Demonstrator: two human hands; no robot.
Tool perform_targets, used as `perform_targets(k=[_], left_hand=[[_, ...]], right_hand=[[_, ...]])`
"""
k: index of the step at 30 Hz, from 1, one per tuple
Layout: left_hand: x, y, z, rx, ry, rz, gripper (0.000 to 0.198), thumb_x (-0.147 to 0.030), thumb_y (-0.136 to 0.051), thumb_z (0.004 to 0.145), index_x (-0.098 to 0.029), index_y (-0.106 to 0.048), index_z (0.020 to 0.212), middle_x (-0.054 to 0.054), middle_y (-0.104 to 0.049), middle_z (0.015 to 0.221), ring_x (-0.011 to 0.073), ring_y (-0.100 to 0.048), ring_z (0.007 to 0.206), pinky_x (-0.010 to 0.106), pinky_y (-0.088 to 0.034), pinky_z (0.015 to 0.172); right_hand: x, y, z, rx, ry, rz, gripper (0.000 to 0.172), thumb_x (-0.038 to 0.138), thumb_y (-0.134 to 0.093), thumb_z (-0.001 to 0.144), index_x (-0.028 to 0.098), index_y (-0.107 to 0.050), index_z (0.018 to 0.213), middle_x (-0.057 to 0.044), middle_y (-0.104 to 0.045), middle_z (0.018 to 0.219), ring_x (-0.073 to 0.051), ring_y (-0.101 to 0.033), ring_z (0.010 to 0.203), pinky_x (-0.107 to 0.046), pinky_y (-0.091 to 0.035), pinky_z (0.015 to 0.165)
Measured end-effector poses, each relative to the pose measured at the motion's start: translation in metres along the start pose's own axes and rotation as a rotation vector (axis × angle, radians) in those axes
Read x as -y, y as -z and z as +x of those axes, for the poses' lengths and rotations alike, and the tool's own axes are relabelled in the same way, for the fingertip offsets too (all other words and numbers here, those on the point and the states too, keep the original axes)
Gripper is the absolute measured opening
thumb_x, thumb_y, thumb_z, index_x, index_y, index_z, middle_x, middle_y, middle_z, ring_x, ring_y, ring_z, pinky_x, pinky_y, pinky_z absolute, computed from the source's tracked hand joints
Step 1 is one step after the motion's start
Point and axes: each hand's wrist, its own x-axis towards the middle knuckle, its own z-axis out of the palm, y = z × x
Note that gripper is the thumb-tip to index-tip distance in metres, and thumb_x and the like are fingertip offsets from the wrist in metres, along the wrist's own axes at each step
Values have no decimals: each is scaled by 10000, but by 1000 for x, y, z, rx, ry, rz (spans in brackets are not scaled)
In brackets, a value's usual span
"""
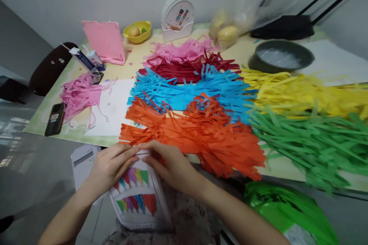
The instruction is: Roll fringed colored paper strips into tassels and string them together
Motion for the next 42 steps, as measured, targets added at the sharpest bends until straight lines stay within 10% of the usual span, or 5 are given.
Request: perform_targets(k=[7, 19, 25, 35, 42], left_hand=[[20, 28, -21, 172, 180, -332, 301, -257, -586, 925, -232, -640, 1220, 28, -707, 973, 114, -671, 867, 192, -509, 735], [41, 50, -67, -28, 206, -517, 236, -232, -614, 902, -224, -698, 1123, 46, -717, 962, 104, -679, 795, 164, -496, 699], [74, 47, -98, 40, 320, -466, 248, -253, -538, 948, -233, -712, 1124, 46, -721, 953, 109, -675, 792, 171, -476, 687], [127, -2, -74, 356, 244, -546, 177, -280, -607, 910, -238, -768, 970, -1, -747, 826, 120, -694, 784, 427, -212, 1175], [146, -23, -74, 325, 234, -777, 143, -282, -644, 884, -260, -771, 945, -27, -772, 859, 91, -705, 779, 371, -86, 1218]], right_hand=[[-7, -12, 5, -119, 100, -19, 152, 157, -598, 896, 220, -661, 1019, -32, -746, 944, -138, -710, 861, -209, -563, 762], [17, -46, 43, 68, 328, -64, 289, 96, -620, 871, 262, -696, 1096, -41, -708, 961, -132, -695, 855, -189, -562, 692], [-4, -44, 81, 232, 143, -183, 164, 207, -579, 910, 242, -703, 1011, -36, -753, 941, -159, -721, 845, -235, -582, 721], [-66, -65, 167, 277, 12, -598, 170, 193, -506, 874, 186, -549, 1038, -104, -679, 1015, -240, -666, 920, -394, -534, 821], [-76, -107, 177, 302, 139, -621, 223, 81, -466, 841, 191, -498, 1032, -121, -574, 1098, -239, -595, 999, -371, -517, 848]])
